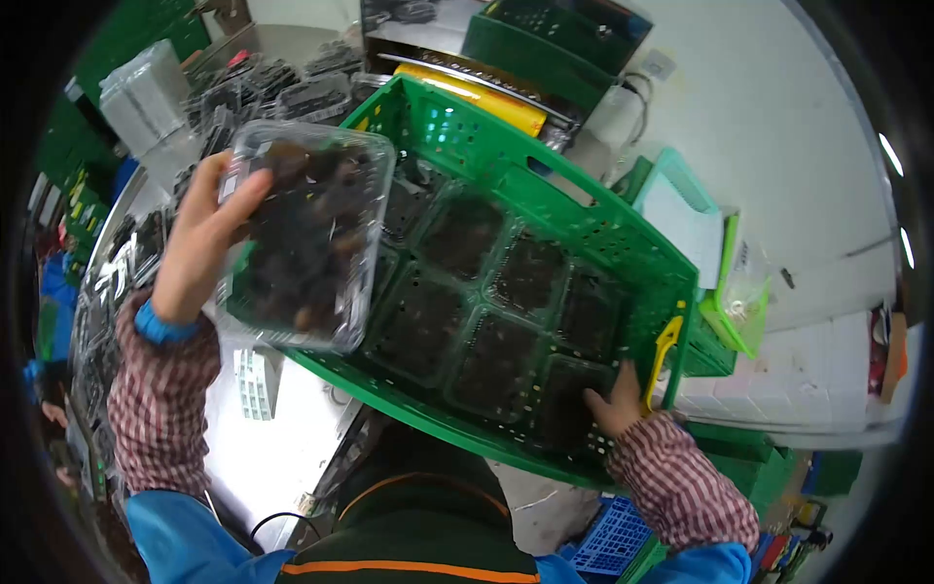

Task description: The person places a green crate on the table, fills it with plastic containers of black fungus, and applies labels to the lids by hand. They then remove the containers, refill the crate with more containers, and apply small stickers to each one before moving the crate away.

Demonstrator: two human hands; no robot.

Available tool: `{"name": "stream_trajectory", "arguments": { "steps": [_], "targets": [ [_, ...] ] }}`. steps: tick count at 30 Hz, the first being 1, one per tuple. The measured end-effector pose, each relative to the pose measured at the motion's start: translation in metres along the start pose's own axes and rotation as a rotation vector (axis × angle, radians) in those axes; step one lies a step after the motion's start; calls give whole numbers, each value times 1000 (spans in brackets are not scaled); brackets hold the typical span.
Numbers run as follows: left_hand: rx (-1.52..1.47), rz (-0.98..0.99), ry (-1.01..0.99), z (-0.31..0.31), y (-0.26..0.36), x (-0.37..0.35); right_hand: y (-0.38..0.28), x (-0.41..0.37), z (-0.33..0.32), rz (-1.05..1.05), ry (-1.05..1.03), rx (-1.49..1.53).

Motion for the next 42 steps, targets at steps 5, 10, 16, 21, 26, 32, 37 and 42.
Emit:
{"name": "stream_trajectory", "arguments": {
  "steps": [5, 10, 16, 21, 26, 32, 37, 42],
  "targets": [
    [-211, -65, 386, -100, -53, -131, -28, 33, -26, -151, -123, 157],
    [-28, -695, 727, -185, -217, -248, 55, 60, 37, 655, -570, 575],
    [826, -321, 998, -150, -251, -337, -38, 93, 6, -48, -78, 603],
    [-38, -935, 678, 5, -316, -443, -217, 36, -19, -366, -289, 1038],
    [-223, -720, 654, 17, -352, -414, -384, -102, 62, -1077, -764, 502],
    [-37, -25, 243, 1, -179, -400, -358, -168, 157, -1036, -1242, 323],
    [-231, -389, 149, -35, -138, -370, -379, -164, 93, -1364, -820, 324],
    [-221, -312, 32, -18, -107, -312, -385, -123, 21, -1771, -501, 140]
  ]
}}
Point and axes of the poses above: each hand's wrist, its own x-axis towards the middle knuckle, its own z-axis out of the palm, y = z × x, the point moved 4 cm from there along x, towards the middle knuckle, and after that the axes turned 11 degrees about -z, right-handed, at the moved point
